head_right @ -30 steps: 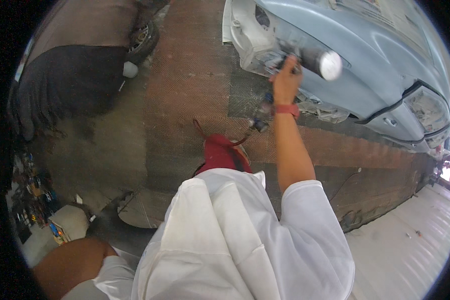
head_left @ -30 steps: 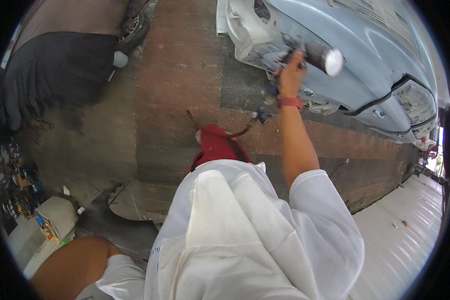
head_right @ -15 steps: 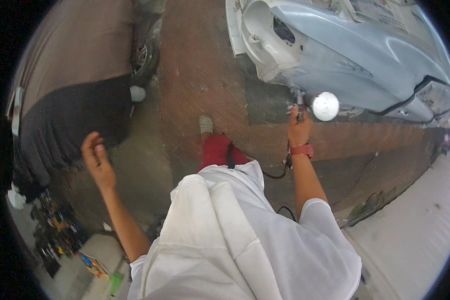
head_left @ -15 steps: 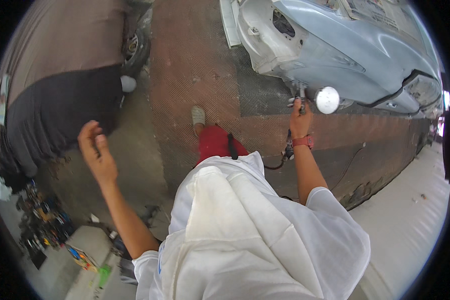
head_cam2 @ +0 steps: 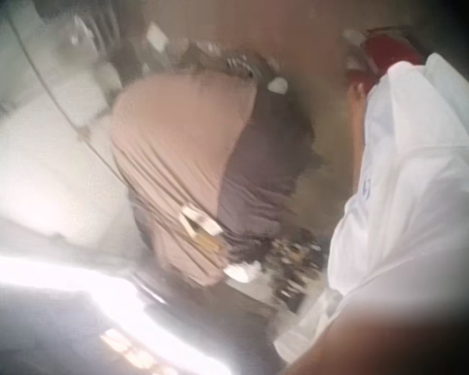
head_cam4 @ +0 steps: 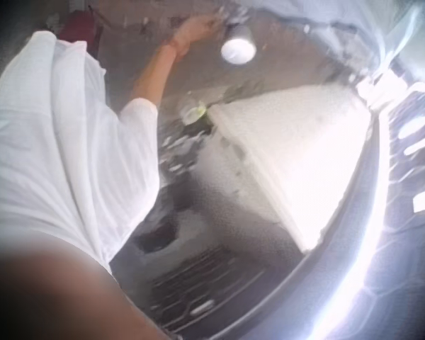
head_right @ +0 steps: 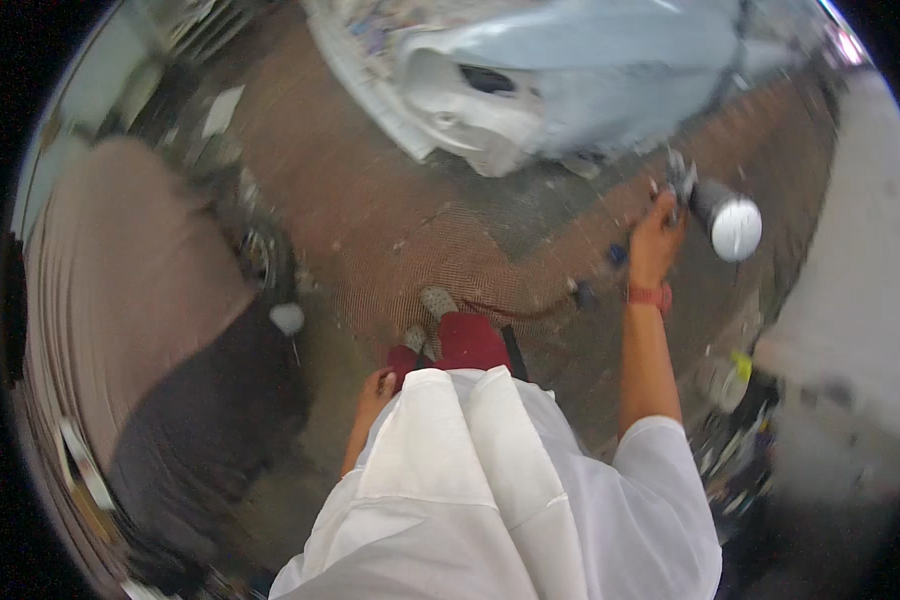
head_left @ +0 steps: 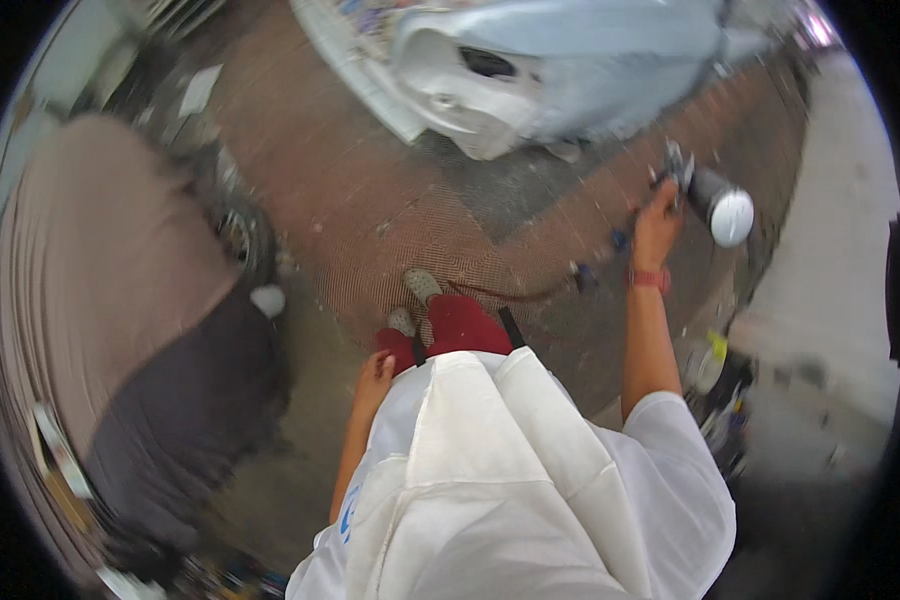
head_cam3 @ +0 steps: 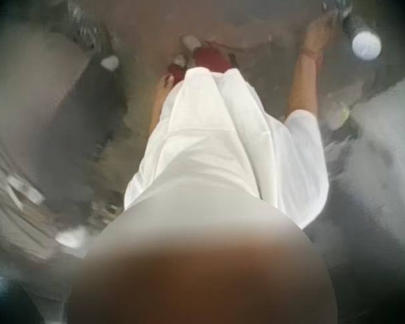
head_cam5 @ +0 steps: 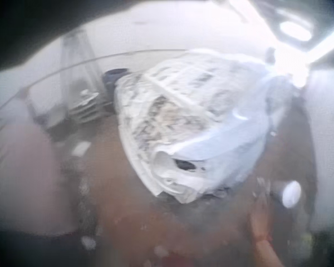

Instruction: The person uses a spray gun to apply light blue paint to a car door and a detached bumper in a workshop. They move around the parts, spraying different sections and sides to cover the surfaces evenly.

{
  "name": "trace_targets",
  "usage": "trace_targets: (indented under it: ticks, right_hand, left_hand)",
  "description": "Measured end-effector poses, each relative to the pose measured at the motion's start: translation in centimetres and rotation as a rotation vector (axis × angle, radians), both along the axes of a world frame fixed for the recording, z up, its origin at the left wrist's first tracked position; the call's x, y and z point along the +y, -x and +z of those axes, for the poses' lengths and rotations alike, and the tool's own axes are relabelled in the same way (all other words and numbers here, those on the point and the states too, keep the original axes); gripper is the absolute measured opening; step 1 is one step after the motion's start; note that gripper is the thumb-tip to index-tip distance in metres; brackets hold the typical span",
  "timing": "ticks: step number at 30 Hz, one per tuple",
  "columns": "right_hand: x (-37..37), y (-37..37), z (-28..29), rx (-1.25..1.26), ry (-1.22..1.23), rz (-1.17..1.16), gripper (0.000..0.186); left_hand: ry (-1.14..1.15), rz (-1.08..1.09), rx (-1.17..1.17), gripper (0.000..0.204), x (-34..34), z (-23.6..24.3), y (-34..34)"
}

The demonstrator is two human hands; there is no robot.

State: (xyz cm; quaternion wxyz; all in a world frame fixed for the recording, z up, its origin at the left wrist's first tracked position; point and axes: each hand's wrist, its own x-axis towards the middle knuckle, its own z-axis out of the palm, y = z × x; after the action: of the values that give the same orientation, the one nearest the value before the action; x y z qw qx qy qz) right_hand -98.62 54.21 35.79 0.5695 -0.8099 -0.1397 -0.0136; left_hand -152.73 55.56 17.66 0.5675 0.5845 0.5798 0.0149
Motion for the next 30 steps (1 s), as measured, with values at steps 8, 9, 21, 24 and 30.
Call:
trace_targets:
  ticks: [8,9,21,24,30]
  right_hand:
    - [-2.5,7.3,9.1,0.144,-0.501,-0.076,0.064]
    - [-3.1,8.1,9.7,0.115,-0.523,-0.089,0.072]
    - [-22.5,-3.3,-4.1,0.432,-0.659,-0.373,0.068]
    - [-29.1,-9.9,-6.9,0.529,-0.615,-0.474,0.068]
    - [-41.5,-21.6,-5.5,0.555,-0.532,-0.603,0.085]
  left_hand:
    - [-0.838,-0.607,-0.407,0.092,9.1,6.7,-21.2]
    - [-0.887,-0.632,-0.454,0.087,8.7,7.8,-23.2]
    - [-0.408,-0.843,0.503,0.042,3.8,-5.7,-27.1]
    - [-0.49,-0.866,0.562,0.038,0.5,-6.1,-30.4]
    - [-0.55,-0.861,0.345,0.031,-6.8,-7.1,-44.0]
